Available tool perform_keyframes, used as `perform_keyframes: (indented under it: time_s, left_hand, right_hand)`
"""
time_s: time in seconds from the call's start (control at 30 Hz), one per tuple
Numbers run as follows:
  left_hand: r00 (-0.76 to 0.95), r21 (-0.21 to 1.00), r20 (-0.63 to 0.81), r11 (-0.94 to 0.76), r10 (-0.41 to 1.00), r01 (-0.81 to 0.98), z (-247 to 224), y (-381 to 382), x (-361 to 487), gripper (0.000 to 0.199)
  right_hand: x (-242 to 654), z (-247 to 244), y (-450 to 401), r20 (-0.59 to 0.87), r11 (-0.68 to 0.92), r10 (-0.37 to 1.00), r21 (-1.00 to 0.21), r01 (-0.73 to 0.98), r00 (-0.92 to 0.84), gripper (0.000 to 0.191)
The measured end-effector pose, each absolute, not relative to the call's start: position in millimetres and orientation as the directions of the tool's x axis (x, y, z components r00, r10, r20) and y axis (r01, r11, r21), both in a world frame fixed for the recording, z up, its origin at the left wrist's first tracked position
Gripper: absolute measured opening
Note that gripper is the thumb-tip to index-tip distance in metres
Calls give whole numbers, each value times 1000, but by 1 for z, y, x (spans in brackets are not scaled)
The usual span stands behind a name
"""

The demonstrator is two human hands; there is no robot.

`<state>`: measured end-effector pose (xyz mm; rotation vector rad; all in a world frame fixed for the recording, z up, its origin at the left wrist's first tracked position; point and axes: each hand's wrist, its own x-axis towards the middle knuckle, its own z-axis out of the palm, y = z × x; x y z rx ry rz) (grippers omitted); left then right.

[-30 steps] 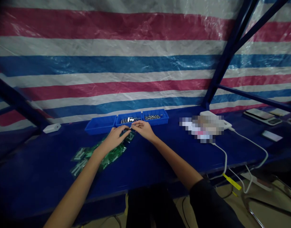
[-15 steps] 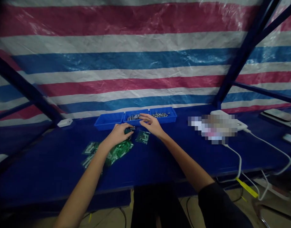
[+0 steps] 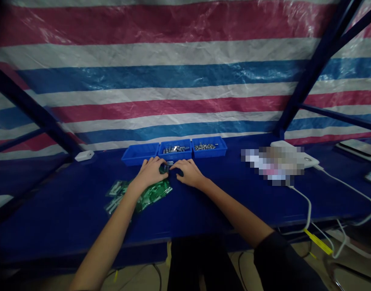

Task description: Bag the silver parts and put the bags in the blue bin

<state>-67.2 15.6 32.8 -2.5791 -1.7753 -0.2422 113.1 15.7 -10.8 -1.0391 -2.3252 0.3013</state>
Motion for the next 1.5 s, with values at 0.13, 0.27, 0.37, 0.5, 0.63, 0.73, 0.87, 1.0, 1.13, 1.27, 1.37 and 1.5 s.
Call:
perform_keyframes:
  time_s: [0.13,0.27,0.37,0.5,0.63,0.73,0.87,1.0,1.13,1.27,1.37,1.5]
  left_hand:
    - [335,70,181,-352,925,934,31,16,-68,28]
    - [313,68,193,-331,930,941,30,17,-69,20]
    - [288,50,196,-303,937,952,29,17,-69,17]
    - [287,-5,196,-292,938,957,28,17,-67,18]
    - [267,-1,165,-270,950,963,28,16,-64,23]
    - [263,43,161,-273,951,961,27,17,-64,29]
    - [325,80,151,-339,934,937,25,17,-64,25]
    - [408,160,134,-426,903,891,25,17,-61,20]
    - [392,271,193,-432,900,860,25,17,-55,29]
    - [400,394,265,-477,877,786,28,18,-51,30]
    - [435,476,285,-520,854,709,33,16,-49,32]
    - [387,557,285,-480,877,678,40,14,-47,39]
  right_hand:
    - [108,-10,10,375,728,686,-366,580,-624,41]
    - [104,-12,8,325,733,679,-355,580,-659,40]
    - [105,-12,10,347,717,697,-356,599,-628,33]
    - [108,-11,13,380,693,721,-360,625,-580,25]
    - [111,-10,14,369,650,758,-359,670,-538,22]
    - [113,-9,15,360,599,795,-346,722,-488,25]
    - [118,-7,16,326,572,817,-348,743,-476,20]
    - [123,-7,20,365,546,833,-419,726,-416,12]
    - [122,-5,24,436,498,865,-692,523,-247,17]
    - [118,0,25,423,447,895,-856,260,-143,24]
    - [117,2,26,387,402,913,-908,119,-133,27]
    - [115,1,25,352,362,927,-930,68,-130,28]
